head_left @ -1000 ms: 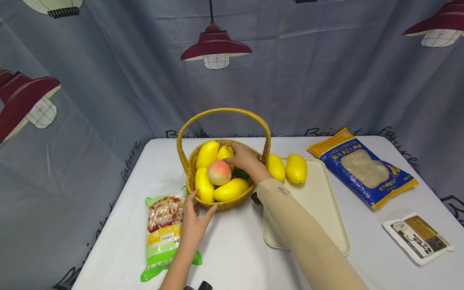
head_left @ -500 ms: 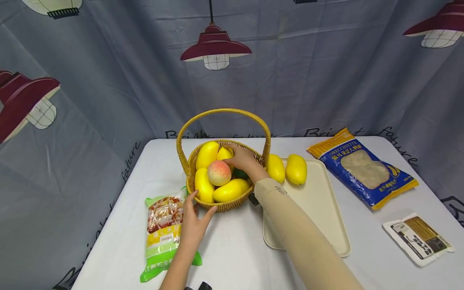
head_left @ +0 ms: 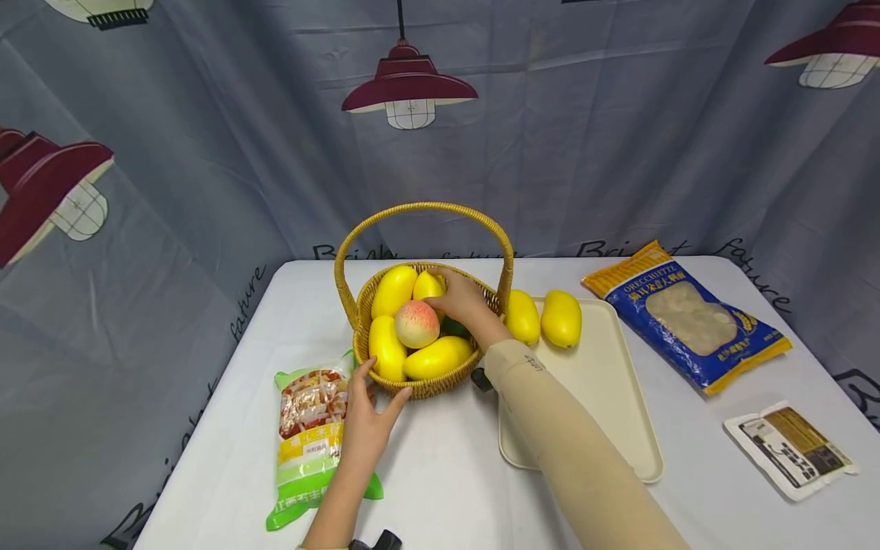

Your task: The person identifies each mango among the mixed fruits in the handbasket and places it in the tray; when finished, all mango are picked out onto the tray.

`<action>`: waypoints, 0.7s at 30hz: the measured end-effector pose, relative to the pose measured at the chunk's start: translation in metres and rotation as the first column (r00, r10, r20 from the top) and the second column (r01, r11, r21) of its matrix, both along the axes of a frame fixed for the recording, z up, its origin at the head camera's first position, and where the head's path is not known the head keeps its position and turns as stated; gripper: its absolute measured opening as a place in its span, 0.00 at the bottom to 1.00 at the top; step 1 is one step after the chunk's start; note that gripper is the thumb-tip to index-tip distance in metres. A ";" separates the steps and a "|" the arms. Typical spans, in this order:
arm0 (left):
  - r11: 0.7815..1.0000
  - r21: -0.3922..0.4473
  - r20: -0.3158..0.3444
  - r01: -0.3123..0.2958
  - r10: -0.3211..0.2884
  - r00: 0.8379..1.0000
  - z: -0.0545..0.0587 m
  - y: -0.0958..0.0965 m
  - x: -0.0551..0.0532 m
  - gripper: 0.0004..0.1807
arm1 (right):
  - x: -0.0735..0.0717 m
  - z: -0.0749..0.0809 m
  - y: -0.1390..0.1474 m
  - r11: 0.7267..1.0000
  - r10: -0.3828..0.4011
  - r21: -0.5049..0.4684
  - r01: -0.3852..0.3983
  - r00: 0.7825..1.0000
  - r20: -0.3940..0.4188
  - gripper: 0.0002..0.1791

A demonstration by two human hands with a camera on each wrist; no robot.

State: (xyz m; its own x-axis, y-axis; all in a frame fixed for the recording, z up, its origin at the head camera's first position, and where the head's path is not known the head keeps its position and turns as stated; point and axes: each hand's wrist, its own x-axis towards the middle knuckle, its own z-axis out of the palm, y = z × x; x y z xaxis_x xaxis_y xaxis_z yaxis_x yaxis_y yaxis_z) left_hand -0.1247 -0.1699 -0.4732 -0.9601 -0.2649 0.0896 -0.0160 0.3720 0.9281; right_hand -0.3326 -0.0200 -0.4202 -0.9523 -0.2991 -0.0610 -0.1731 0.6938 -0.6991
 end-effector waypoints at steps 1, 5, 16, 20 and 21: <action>1.000 -0.001 -0.001 0.001 -0.001 1.000 0.000 0.000 0.000 0.41 | 0.001 0.000 0.000 1.000 -0.005 -0.003 0.005 1.000 -0.004 0.37; 1.000 -0.009 -0.005 0.002 -0.002 1.000 0.000 0.000 0.000 0.41 | 0.003 0.003 0.002 1.000 -0.008 -0.022 0.008 1.000 -0.028 0.38; 0.999 -0.034 -0.018 -0.009 0.008 1.000 -0.001 -0.002 0.000 0.42 | 0.011 0.026 0.019 0.990 -0.122 -0.097 0.106 0.976 -0.181 0.38; 1.000 -0.028 -0.017 -0.007 0.006 1.000 0.000 -0.001 0.000 0.42 | 0.015 0.033 0.022 0.982 -0.147 -0.146 0.119 0.968 -0.201 0.38; 1.000 -0.028 -0.016 -0.005 0.004 1.000 0.000 -0.001 0.000 0.42 | 0.017 0.034 0.022 0.981 -0.145 -0.157 0.115 0.969 -0.201 0.38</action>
